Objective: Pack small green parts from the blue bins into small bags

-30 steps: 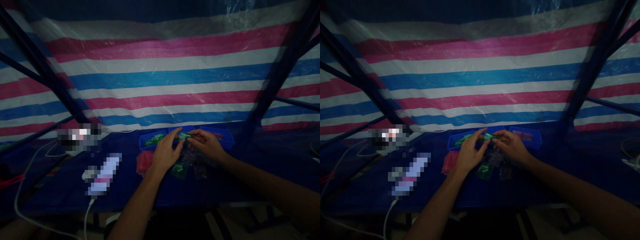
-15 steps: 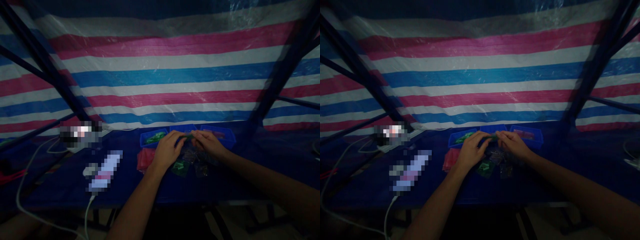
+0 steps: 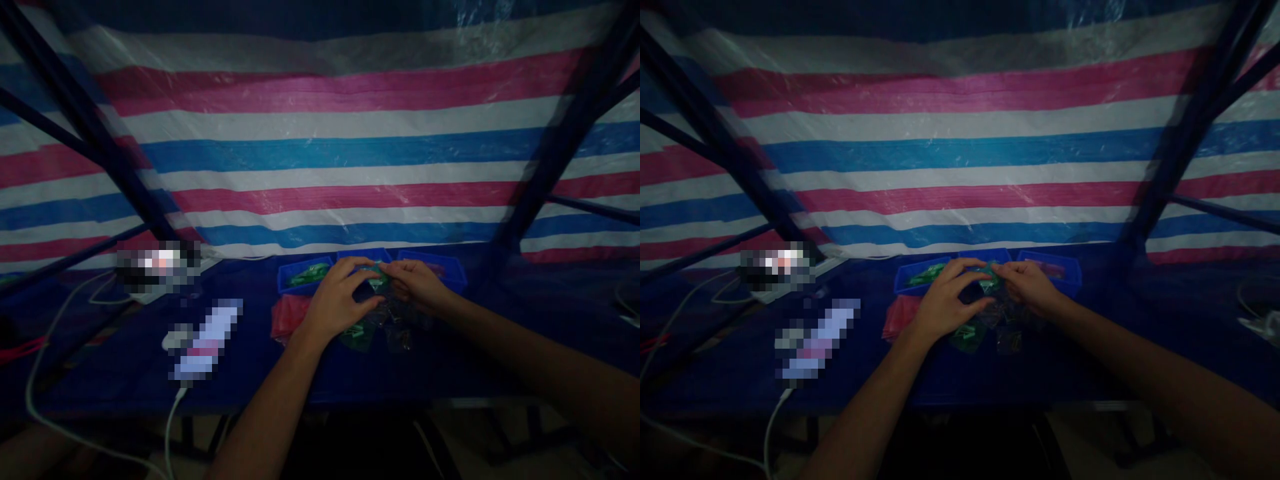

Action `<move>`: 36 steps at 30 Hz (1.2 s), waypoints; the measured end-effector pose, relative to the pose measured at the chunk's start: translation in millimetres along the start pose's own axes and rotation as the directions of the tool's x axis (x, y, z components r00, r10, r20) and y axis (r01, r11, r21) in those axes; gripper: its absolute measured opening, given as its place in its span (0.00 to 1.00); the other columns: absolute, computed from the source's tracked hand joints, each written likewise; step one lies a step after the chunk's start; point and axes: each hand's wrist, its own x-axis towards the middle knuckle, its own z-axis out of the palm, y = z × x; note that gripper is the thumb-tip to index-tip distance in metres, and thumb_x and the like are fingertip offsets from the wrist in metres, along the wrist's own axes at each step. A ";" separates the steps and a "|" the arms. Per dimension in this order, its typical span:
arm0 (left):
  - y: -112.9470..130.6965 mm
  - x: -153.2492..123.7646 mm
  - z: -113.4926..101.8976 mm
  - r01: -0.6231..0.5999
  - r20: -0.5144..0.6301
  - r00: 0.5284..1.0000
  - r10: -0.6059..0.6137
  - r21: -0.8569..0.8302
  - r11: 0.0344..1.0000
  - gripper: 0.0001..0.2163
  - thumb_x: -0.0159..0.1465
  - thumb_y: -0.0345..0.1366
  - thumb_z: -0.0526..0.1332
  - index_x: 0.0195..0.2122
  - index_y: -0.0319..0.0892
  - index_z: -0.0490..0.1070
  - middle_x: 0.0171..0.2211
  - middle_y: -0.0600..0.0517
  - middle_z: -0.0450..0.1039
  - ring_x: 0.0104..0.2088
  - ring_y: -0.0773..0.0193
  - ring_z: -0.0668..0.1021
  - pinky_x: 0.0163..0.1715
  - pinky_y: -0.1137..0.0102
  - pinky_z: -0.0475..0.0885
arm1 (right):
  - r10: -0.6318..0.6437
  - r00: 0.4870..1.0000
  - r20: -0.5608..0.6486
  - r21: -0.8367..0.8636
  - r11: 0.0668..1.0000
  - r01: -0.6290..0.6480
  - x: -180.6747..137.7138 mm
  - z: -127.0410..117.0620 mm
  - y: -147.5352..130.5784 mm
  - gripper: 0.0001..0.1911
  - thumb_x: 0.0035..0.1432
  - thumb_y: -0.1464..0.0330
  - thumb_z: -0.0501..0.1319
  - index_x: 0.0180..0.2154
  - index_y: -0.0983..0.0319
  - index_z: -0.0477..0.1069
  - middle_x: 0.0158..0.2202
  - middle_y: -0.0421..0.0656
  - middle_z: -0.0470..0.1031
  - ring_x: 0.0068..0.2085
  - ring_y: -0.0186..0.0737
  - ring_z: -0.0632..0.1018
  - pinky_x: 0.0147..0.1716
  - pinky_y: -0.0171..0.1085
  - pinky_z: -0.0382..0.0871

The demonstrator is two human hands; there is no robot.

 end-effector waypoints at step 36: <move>-81.5 -17.8 -35.6 0.489 -0.105 0.862 -0.495 0.427 0.761 0.13 0.68 0.45 0.63 0.42 0.43 0.83 0.40 0.43 0.77 0.43 0.52 0.79 0.49 0.58 0.75 | -0.363 0.825 0.433 -0.783 0.302 0.544 -9.7 -1.8 -11.0 0.13 0.70 0.59 0.58 0.46 0.57 0.78 0.39 0.44 0.83 0.37 0.44 0.81 0.36 0.39 0.65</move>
